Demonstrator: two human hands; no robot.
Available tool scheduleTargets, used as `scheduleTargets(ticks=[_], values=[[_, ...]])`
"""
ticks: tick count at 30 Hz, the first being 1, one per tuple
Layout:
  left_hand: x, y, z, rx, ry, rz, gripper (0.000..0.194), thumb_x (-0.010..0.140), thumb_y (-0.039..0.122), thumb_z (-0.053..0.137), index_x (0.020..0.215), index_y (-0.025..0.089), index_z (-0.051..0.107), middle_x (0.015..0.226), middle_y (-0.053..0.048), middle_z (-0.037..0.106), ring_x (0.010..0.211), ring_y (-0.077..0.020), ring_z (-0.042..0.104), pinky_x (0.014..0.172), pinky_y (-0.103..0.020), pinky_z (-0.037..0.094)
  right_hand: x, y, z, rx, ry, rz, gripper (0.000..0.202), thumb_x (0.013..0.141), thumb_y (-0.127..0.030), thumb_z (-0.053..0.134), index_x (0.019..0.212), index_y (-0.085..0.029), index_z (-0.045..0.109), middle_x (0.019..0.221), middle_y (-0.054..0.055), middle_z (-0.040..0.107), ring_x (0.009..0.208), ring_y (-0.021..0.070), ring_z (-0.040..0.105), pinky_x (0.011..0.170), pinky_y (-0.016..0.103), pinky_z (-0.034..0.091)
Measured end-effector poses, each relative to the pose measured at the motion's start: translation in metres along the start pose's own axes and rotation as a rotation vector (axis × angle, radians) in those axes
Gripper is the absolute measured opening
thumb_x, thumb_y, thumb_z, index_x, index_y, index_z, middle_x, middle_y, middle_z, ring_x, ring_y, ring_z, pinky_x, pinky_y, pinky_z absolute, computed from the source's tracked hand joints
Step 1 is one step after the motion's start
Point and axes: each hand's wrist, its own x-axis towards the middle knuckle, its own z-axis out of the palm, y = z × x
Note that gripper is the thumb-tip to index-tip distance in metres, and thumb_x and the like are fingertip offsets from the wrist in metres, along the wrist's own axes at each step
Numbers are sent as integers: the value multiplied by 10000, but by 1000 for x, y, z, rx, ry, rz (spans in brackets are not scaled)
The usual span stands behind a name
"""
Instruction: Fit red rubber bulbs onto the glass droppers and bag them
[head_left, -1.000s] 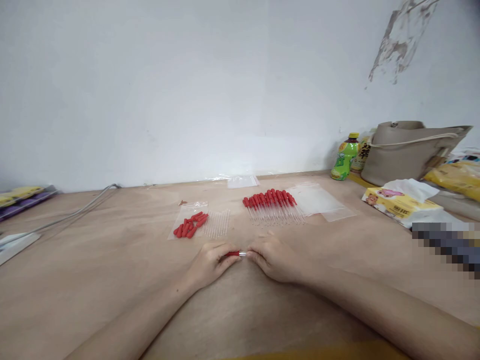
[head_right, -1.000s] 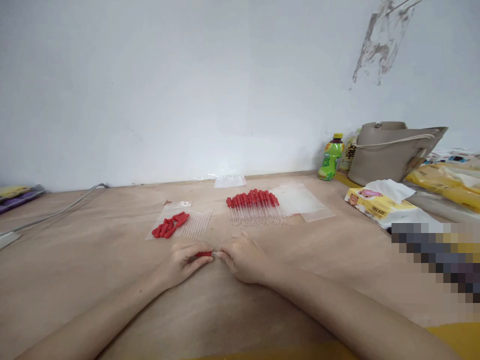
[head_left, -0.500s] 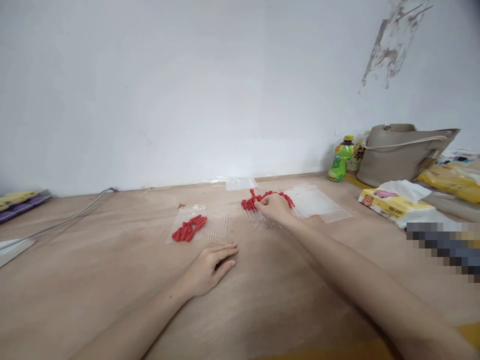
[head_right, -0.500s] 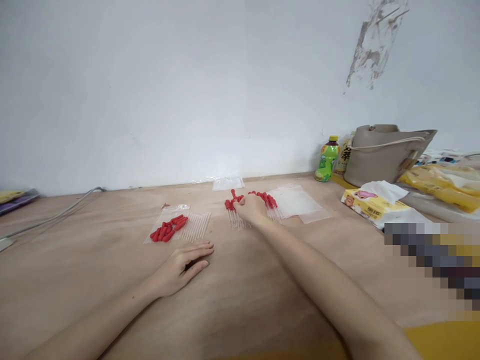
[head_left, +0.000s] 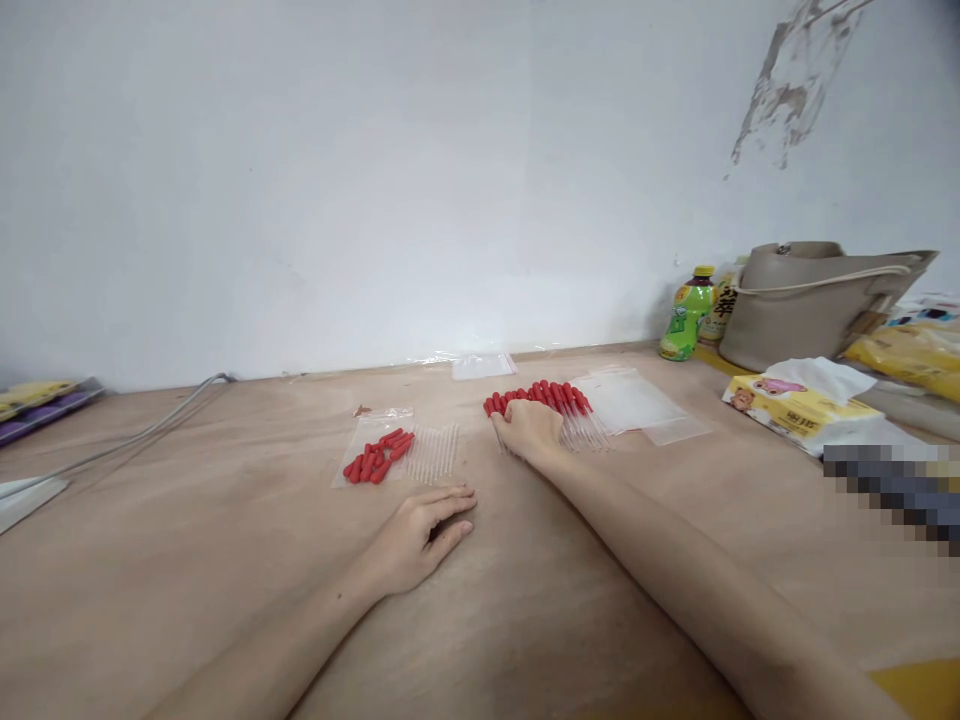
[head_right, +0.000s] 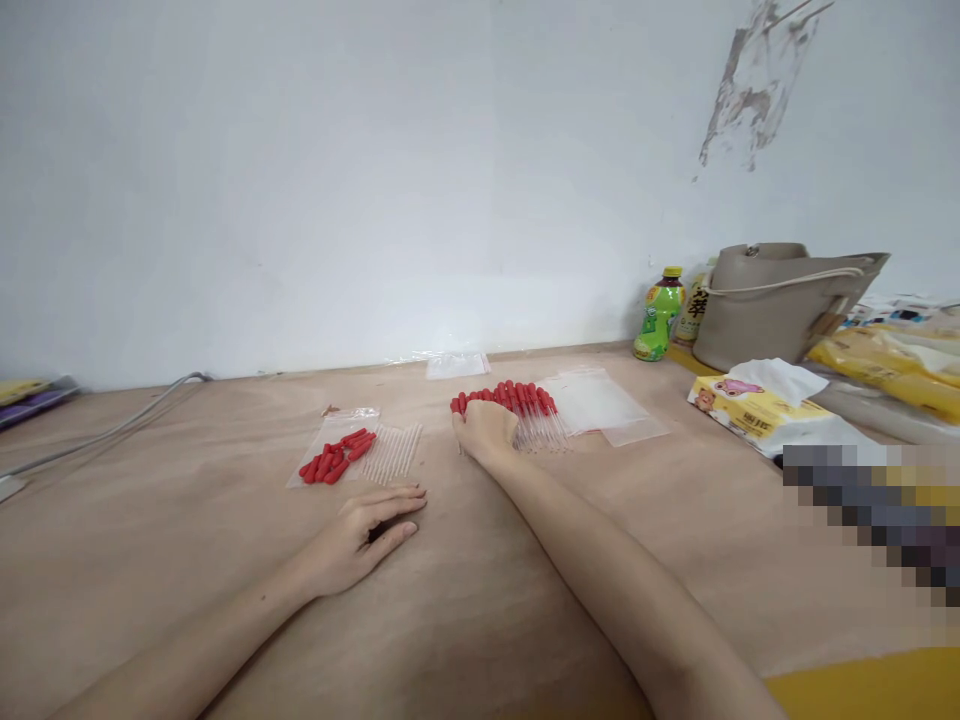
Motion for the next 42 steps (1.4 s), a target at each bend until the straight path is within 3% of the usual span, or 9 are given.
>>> scheduleTargets(ticks=[5,8,11,13,16,20,31,38,42], values=[[1,-9,1,234,298,-123,173,797,281,509,890,219,640,964,-68,566,912,-216,530,816,-384,431,-15,-19,4,53,-44,-128,267,799,-416,415,815,-226,602,834,30,640,836,198,575,676,290,383],[3,-27,-6,379,494,-270,207,798,309,495,925,213,626,982,-75,553,963,-240,497,867,-413,377,-20,-34,11,73,-88,-140,247,773,-409,471,880,-216,582,836,40,640,818,200,584,663,286,396],[2,-53,-20,480,578,-431,261,823,330,443,1000,228,606,1072,-77,530,1021,-252,470,903,-425,339,-21,-45,17,81,-114,-117,313,763,-379,489,1001,-180,525,894,82,631,846,216,583,671,301,408],[0,-71,-31,489,536,-499,314,824,371,431,1058,230,586,1138,-77,506,1080,-257,442,938,-421,311,-20,-49,20,80,-129,-97,338,760,-355,485,1033,-155,497,913,107,625,847,230,585,670,318,416],[-2,-91,-41,330,376,-581,396,820,442,406,1110,223,561,1200,-65,488,1119,-242,435,947,-376,330,-17,-53,20,75,-150,-84,342,747,-332,484,1025,-134,494,946,133,615,862,247,585,670,333,424],[4,-97,-37,128,242,-511,400,823,446,398,1146,249,529,1178,-22,529,1089,-197,472,942,-327,350,-15,-54,18,57,-175,-77,344,729,-304,503,1012,-108,508,973,164,605,883,262,583,673,338,430],[43,-65,10,205,400,-680,341,779,365,469,1050,188,578,1051,-99,546,982,-239,521,868,-377,385,-23,-34,13,-23,-168,-120,319,738,-65,425,1040,-77,525,944,178,604,889,252,580,699,320,428],[40,-53,6,265,425,-674,354,762,361,497,1081,224,563,1057,-96,532,1010,-263,494,870,-405,366,-29,-31,9,-21,-108,-103,293,791,-111,381,1060,-85,492,967,182,559,851,249,571,657,325,419],[38,-52,-3,345,473,-622,305,759,372,509,1009,218,593,1106,-99,491,1087,-275,425,916,-420,315,-35,-14,-4,1,-55,-128,261,849,-205,337,1041,-116,490,995,151,523,838,215,549,670,311,391]])
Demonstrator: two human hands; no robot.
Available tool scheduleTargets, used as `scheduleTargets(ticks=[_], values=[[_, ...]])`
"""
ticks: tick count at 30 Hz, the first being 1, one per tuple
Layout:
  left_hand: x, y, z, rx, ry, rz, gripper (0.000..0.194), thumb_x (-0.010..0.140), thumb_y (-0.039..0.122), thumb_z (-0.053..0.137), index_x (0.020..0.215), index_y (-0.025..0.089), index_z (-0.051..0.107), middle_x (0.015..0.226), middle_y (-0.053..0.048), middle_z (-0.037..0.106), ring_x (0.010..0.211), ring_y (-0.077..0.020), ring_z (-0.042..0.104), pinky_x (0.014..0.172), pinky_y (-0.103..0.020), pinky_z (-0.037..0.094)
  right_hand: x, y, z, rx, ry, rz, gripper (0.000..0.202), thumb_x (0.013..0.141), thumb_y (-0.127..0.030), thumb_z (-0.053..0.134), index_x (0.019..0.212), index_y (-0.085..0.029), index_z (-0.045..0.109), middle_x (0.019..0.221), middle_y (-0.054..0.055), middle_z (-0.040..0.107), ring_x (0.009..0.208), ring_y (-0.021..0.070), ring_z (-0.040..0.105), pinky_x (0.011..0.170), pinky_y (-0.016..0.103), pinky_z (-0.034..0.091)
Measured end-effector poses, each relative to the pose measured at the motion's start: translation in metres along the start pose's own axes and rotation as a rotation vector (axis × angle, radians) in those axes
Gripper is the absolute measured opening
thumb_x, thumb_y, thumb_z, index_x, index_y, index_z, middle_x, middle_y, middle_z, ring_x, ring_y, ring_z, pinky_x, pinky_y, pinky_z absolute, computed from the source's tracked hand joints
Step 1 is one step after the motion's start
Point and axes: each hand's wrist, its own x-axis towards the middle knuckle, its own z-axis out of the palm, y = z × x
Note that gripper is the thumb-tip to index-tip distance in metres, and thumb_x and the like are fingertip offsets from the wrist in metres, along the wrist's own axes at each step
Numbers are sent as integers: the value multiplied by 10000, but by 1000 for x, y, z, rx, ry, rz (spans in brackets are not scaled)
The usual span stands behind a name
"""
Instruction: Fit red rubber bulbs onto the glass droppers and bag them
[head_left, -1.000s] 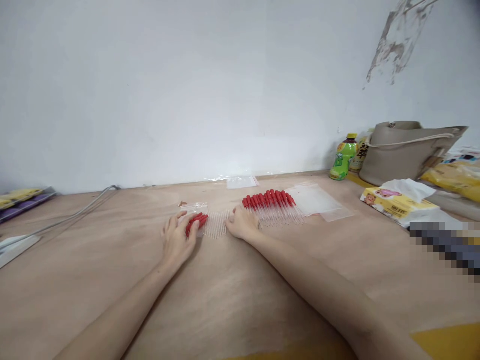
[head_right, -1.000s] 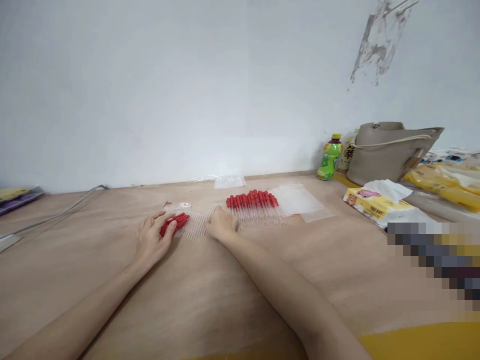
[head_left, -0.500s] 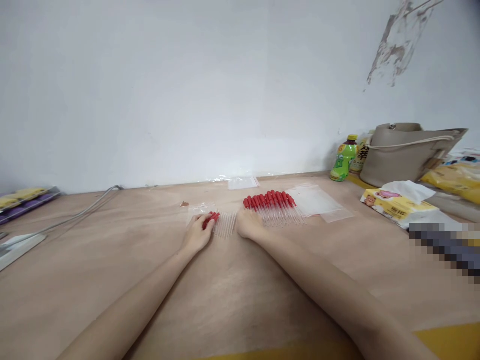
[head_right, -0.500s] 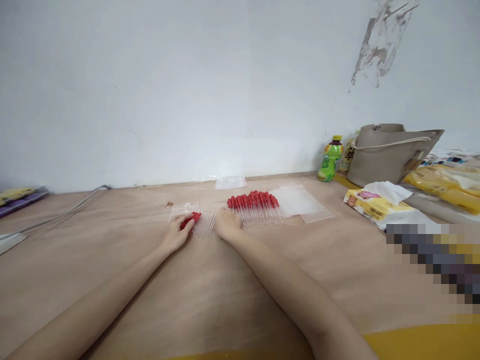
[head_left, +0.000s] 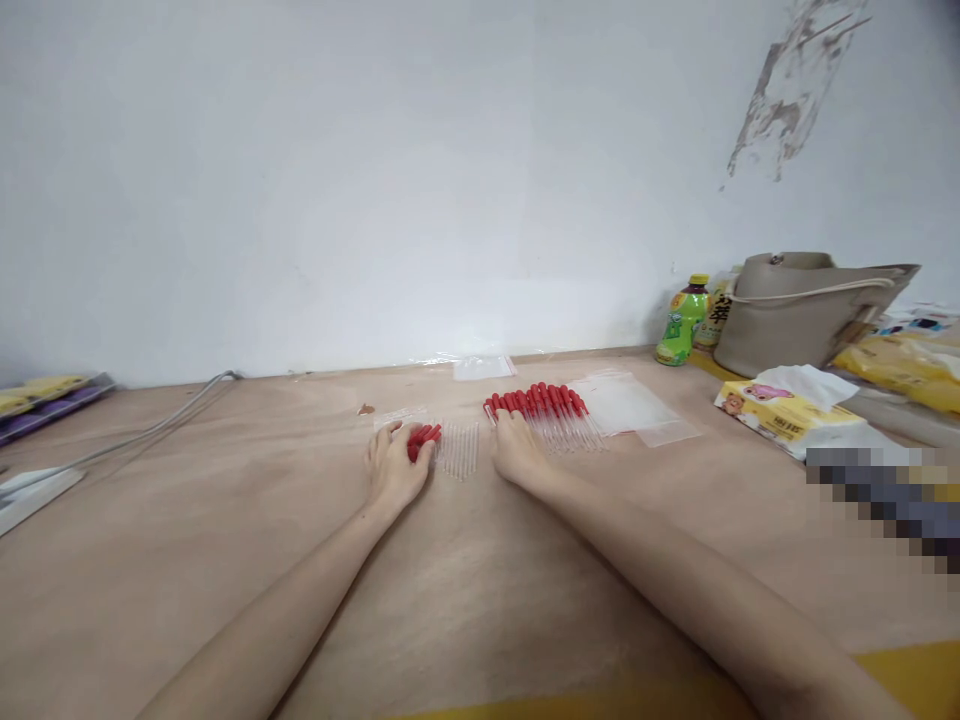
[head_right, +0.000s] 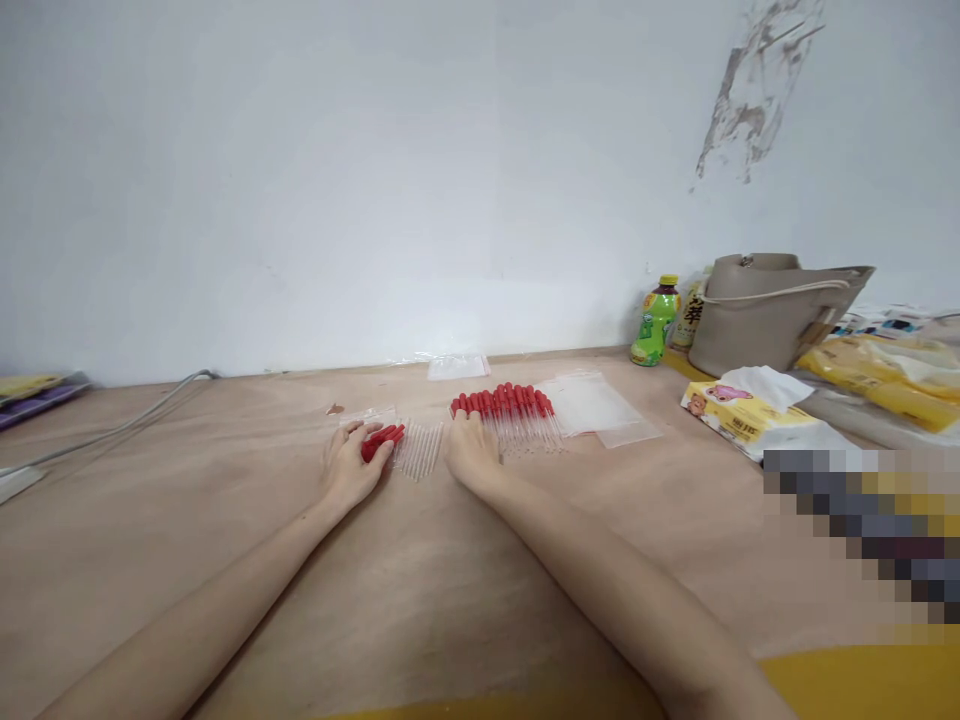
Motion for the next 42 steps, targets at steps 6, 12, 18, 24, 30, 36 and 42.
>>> scheduleTargets(ticks=[6,12,18,24,30,36,42], values=[[11,-2,-5,106,0,201,184,718,387,562,760,219,625,1052,-88,517,1059,-285,431,876,-433,324,-37,39,-1,31,289,-307,268,876,-214,306,957,-164,557,875,77,544,850,189,489,757,321,321],[18,-12,2,84,-45,235,140,704,334,574,732,206,622,1004,-75,544,997,-275,464,865,-419,337,-56,49,6,256,276,-517,236,868,-182,319,987,-154,521,889,77,508,798,154,488,723,282,382],[20,-11,-10,26,-30,308,114,751,271,523,742,186,598,956,-70,560,965,-241,492,850,-361,371,-54,49,4,369,231,-569,214,865,-181,336,989,-160,510,908,70,499,812,146,501,721,269,419],[-19,17,-32,-262,-177,531,105,817,211,442,844,173,535,833,-45,567,810,-182,526,727,-295,413,-52,53,3,318,244,-564,200,856,-181,363,952,-168,538,848,61,541,788,159,504,714,296,407],[-49,33,-33,-420,-516,529,99,837,216,436,848,177,526,833,-35,580,726,-152,528,637,-263,416,-51,55,6,313,278,-563,194,846,-164,371,939,-170,541,838,61,555,762,161,512,691,299,401],[-38,37,-24,-510,-564,458,65,824,220,466,802,182,514,995,-58,579,966,-207,511,799,-344,405,-52,56,5,330,246,-601,189,856,-187,375,940,-174,543,831,57,547,755,156,517,691,296,417],[-43,29,-14,-656,-501,303,123,847,262,450,889,165,513,866,-47,597,787,-160,566,680,-277,456,-55,56,1,454,209,-615,211,861,-189,374,977,-169,549,826,59,529,733,136,514,662,265,436]])
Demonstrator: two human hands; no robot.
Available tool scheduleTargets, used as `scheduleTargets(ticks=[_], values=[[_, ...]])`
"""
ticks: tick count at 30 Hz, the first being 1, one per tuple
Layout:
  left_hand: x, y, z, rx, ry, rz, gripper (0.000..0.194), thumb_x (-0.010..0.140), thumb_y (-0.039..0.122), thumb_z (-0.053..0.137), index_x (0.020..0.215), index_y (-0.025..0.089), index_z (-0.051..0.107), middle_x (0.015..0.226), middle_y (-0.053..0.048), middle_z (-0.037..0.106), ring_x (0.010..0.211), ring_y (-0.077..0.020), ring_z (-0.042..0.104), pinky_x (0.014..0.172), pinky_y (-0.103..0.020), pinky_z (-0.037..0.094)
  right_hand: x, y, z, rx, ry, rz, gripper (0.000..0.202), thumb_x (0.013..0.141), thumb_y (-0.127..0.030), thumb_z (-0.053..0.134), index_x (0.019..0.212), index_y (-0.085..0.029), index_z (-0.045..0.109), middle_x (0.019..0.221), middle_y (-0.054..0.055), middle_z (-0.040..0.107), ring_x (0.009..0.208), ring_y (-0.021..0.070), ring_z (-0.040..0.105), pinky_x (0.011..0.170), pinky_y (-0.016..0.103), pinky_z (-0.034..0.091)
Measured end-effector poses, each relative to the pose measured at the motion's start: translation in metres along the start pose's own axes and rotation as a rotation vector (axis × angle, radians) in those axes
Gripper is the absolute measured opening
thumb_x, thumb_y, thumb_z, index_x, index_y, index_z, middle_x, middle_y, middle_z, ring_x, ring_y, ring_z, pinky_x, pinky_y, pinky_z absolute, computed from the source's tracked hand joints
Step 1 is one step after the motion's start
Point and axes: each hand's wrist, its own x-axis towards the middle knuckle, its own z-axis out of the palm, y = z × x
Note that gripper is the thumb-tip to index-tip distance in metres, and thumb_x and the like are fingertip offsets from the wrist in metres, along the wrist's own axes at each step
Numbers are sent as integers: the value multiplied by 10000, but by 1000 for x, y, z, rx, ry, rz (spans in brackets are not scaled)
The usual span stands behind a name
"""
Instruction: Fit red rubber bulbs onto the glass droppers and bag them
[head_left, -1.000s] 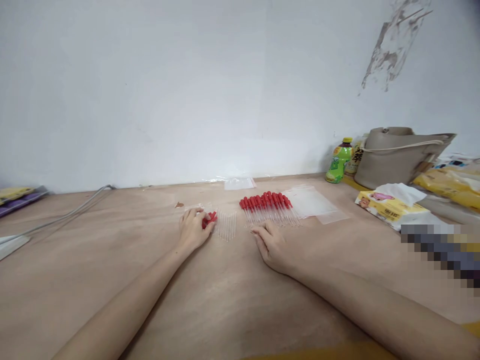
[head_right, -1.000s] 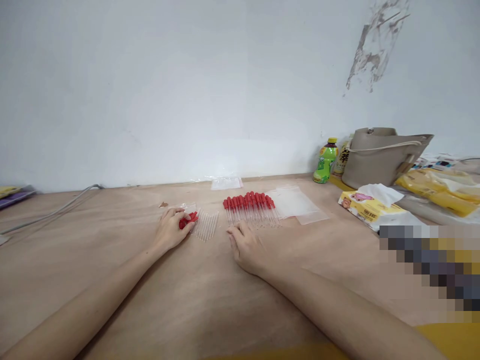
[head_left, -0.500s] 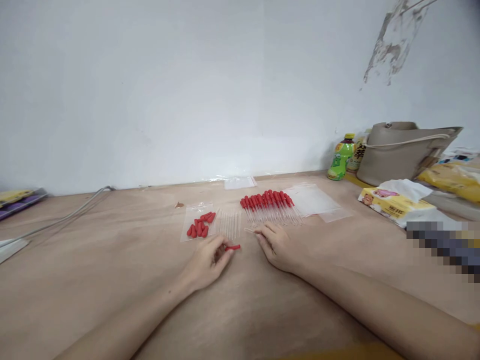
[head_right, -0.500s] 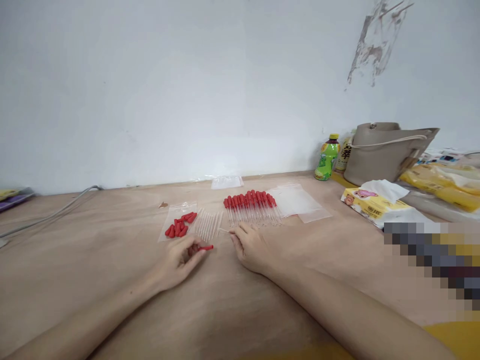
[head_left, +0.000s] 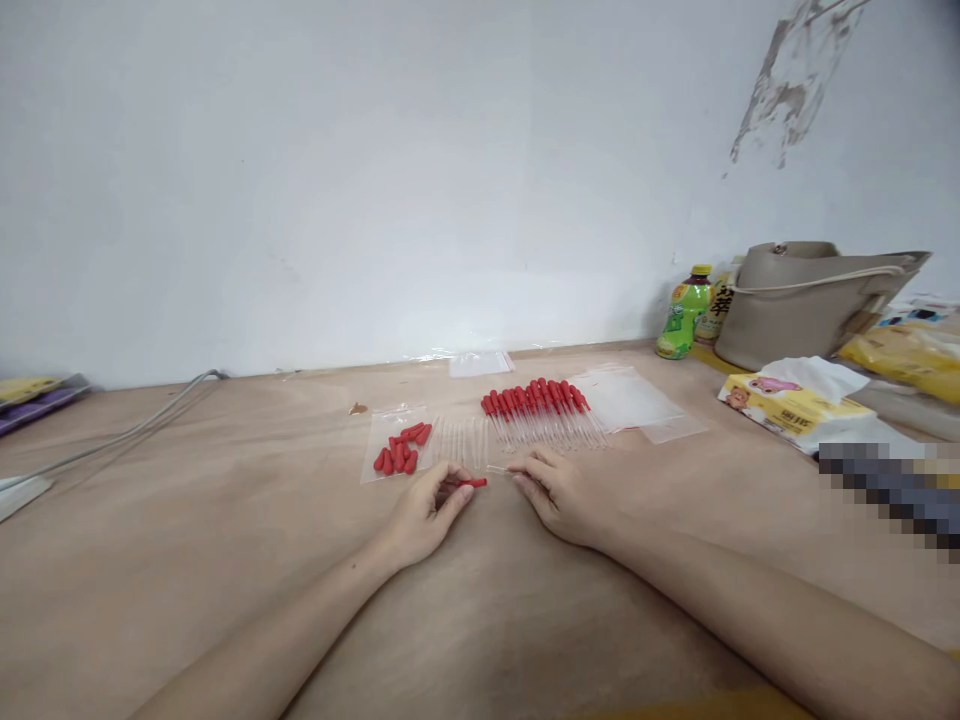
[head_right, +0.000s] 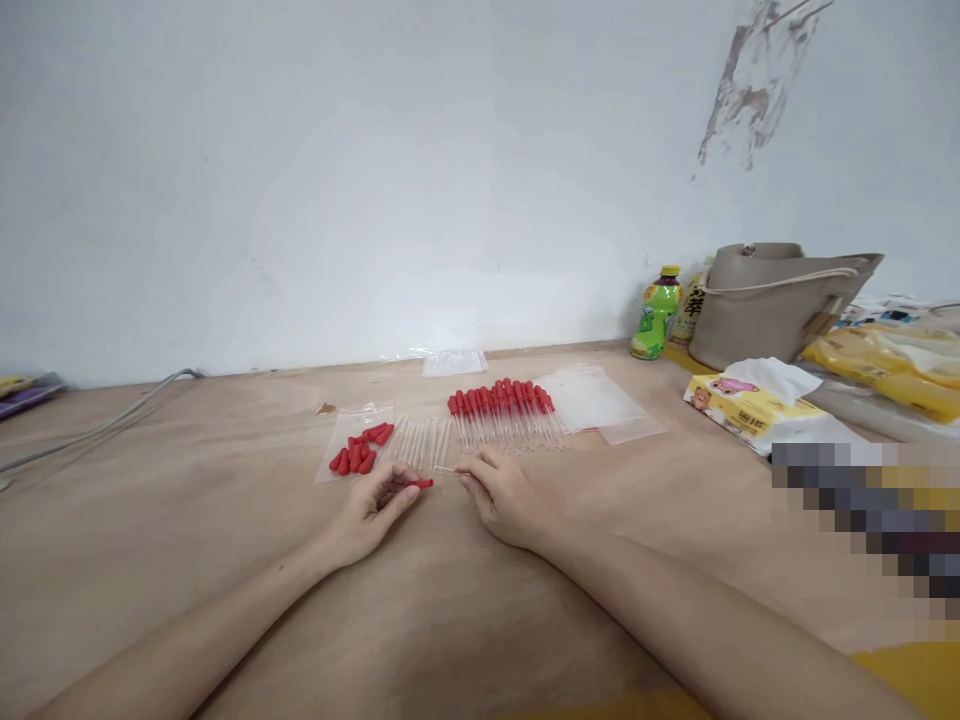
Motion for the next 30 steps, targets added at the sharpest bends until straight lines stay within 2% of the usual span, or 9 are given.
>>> scheduleTargets(ticks=[3,9,18,25,30], values=[[-3,-6,0,-57,43,-12,168,839,264,470,965,162,513,859,-45,611,783,-156,580,691,-274,467,-1,-2,-3,39,2,-13,211,860,-199,385,982,-173,555,827,59,537,747,136,518,671,262,434],[-5,-7,-1,-36,24,11,223,849,270,457,1025,177,557,931,-52,637,860,-173,595,760,-291,468,-3,-2,-2,15,-21,-66,211,850,-202,412,998,-192,561,837,51,545,779,143,506,703,280,411],[-5,0,1,53,44,58,169,818,275,510,892,172,621,731,-16,628,659,-136,558,580,-219,435,-2,-6,2,55,-67,-87,253,847,-194,423,1046,-215,577,769,30,530,719,129,486,669,262,398],[-10,10,-1,62,-45,83,178,841,271,471,849,171,619,759,-17,627,690,-133,555,631,-223,430,1,-1,-1,123,-119,-121,255,839,-188,430,1007,-217,620,735,30,525,680,116,485,614,229,406],[-12,12,0,112,-92,61,220,843,324,463,863,183,631,756,-15,631,667,-133,562,610,-225,437,0,4,-2,29,-192,-144,300,829,-134,404,1026,-227,610,789,35,540,686,110,503,618,219,409]])
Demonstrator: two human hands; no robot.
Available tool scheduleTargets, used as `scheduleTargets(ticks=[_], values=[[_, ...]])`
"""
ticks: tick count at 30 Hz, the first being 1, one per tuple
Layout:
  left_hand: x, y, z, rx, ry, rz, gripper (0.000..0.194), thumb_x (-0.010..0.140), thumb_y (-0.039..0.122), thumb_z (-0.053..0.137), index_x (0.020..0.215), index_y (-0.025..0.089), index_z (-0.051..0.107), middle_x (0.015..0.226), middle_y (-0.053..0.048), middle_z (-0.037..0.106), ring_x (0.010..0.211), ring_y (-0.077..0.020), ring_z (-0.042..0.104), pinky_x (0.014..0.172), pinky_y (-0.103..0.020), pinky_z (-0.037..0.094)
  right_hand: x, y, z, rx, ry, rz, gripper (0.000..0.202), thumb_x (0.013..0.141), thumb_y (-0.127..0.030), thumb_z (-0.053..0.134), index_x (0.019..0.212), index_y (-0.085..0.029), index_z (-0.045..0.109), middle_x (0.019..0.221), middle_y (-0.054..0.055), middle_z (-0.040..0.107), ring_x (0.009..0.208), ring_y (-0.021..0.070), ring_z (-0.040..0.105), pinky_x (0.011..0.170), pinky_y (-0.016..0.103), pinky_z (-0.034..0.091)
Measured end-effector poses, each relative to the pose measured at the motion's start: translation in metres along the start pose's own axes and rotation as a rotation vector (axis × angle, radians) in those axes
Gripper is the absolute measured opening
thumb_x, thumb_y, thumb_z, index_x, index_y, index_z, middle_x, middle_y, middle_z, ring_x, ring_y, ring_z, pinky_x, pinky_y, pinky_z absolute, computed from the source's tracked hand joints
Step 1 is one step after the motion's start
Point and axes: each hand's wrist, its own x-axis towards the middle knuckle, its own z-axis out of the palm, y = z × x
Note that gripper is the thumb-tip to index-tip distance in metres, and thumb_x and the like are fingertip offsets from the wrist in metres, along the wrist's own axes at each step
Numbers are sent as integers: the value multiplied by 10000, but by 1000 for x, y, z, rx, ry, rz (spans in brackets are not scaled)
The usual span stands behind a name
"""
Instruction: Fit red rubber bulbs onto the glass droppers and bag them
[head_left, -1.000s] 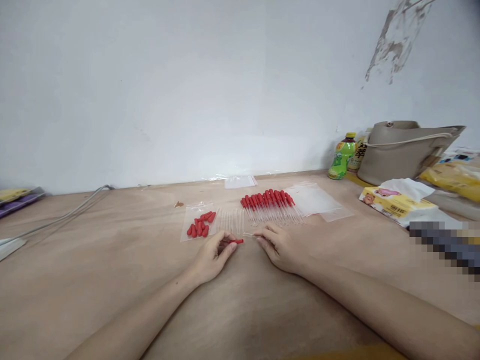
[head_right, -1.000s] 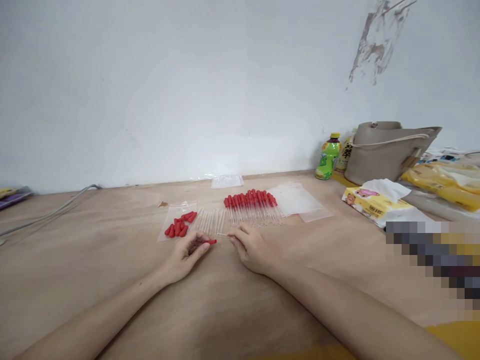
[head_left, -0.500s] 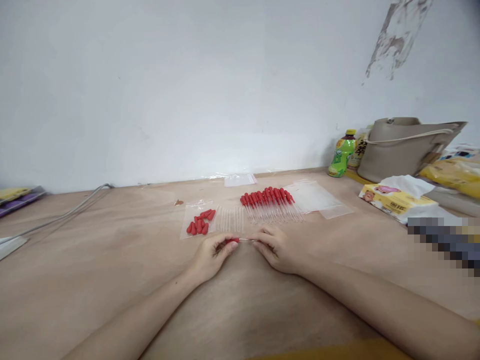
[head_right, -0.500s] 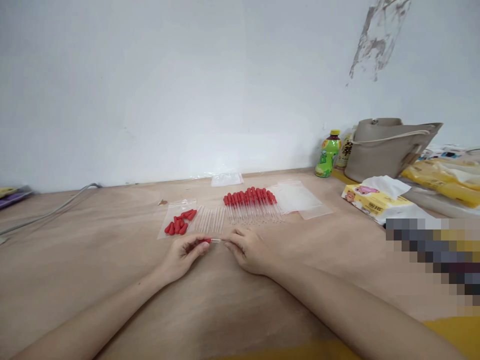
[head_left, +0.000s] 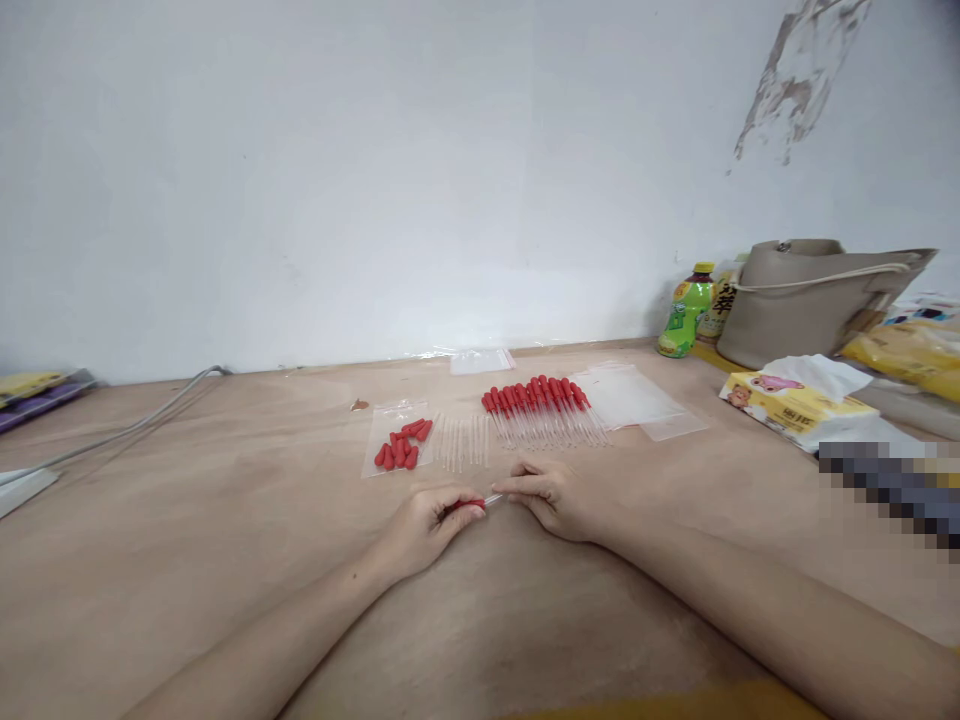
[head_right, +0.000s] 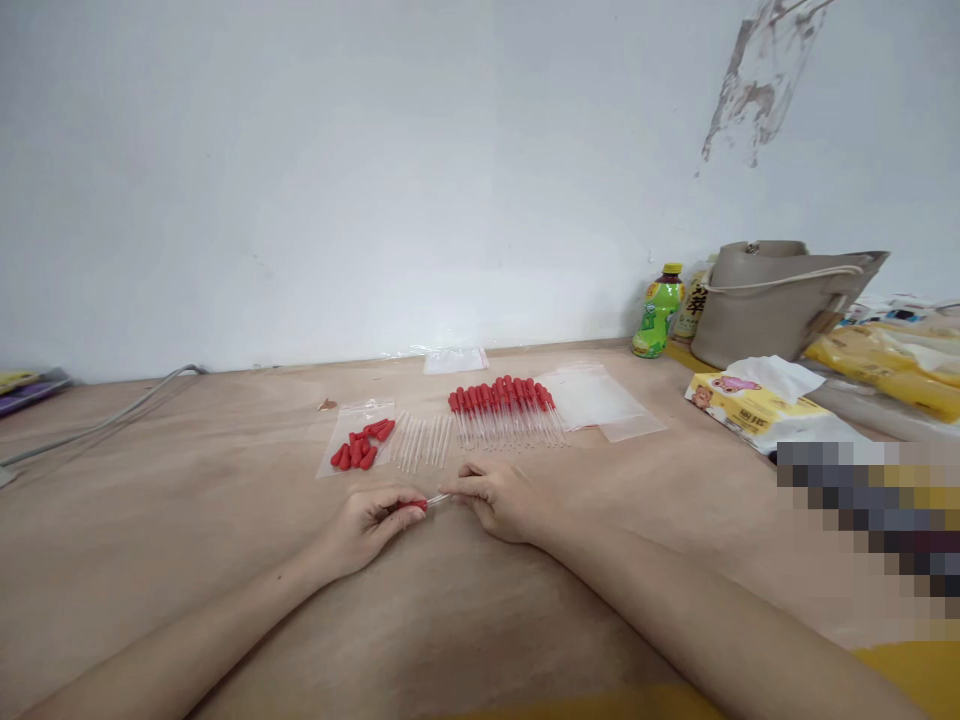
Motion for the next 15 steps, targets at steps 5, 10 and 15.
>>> scheduleTargets(ticks=[5,10,15], values=[[1,-3,2,32,52,-2,208,838,314,471,856,186,634,736,-18,632,660,-142,563,602,-234,449,0,-7,1,-255,16,-28,368,778,-65,385,1039,-219,593,789,49,533,660,125,489,581,224,408],[5,-5,2,66,179,3,153,781,282,568,867,181,644,767,-20,667,667,-147,587,614,-244,465,-1,-6,-3,-309,54,-51,314,828,-127,377,1103,-189,516,853,71,550,718,143,515,616,244,438],[4,-7,1,46,238,11,168,757,278,603,889,189,656,811,-23,689,714,-160,621,665,-261,490,-4,3,-6,-121,153,-72,196,854,-168,378,968,-186,537,904,72,561,815,146,532,708,269,458]])
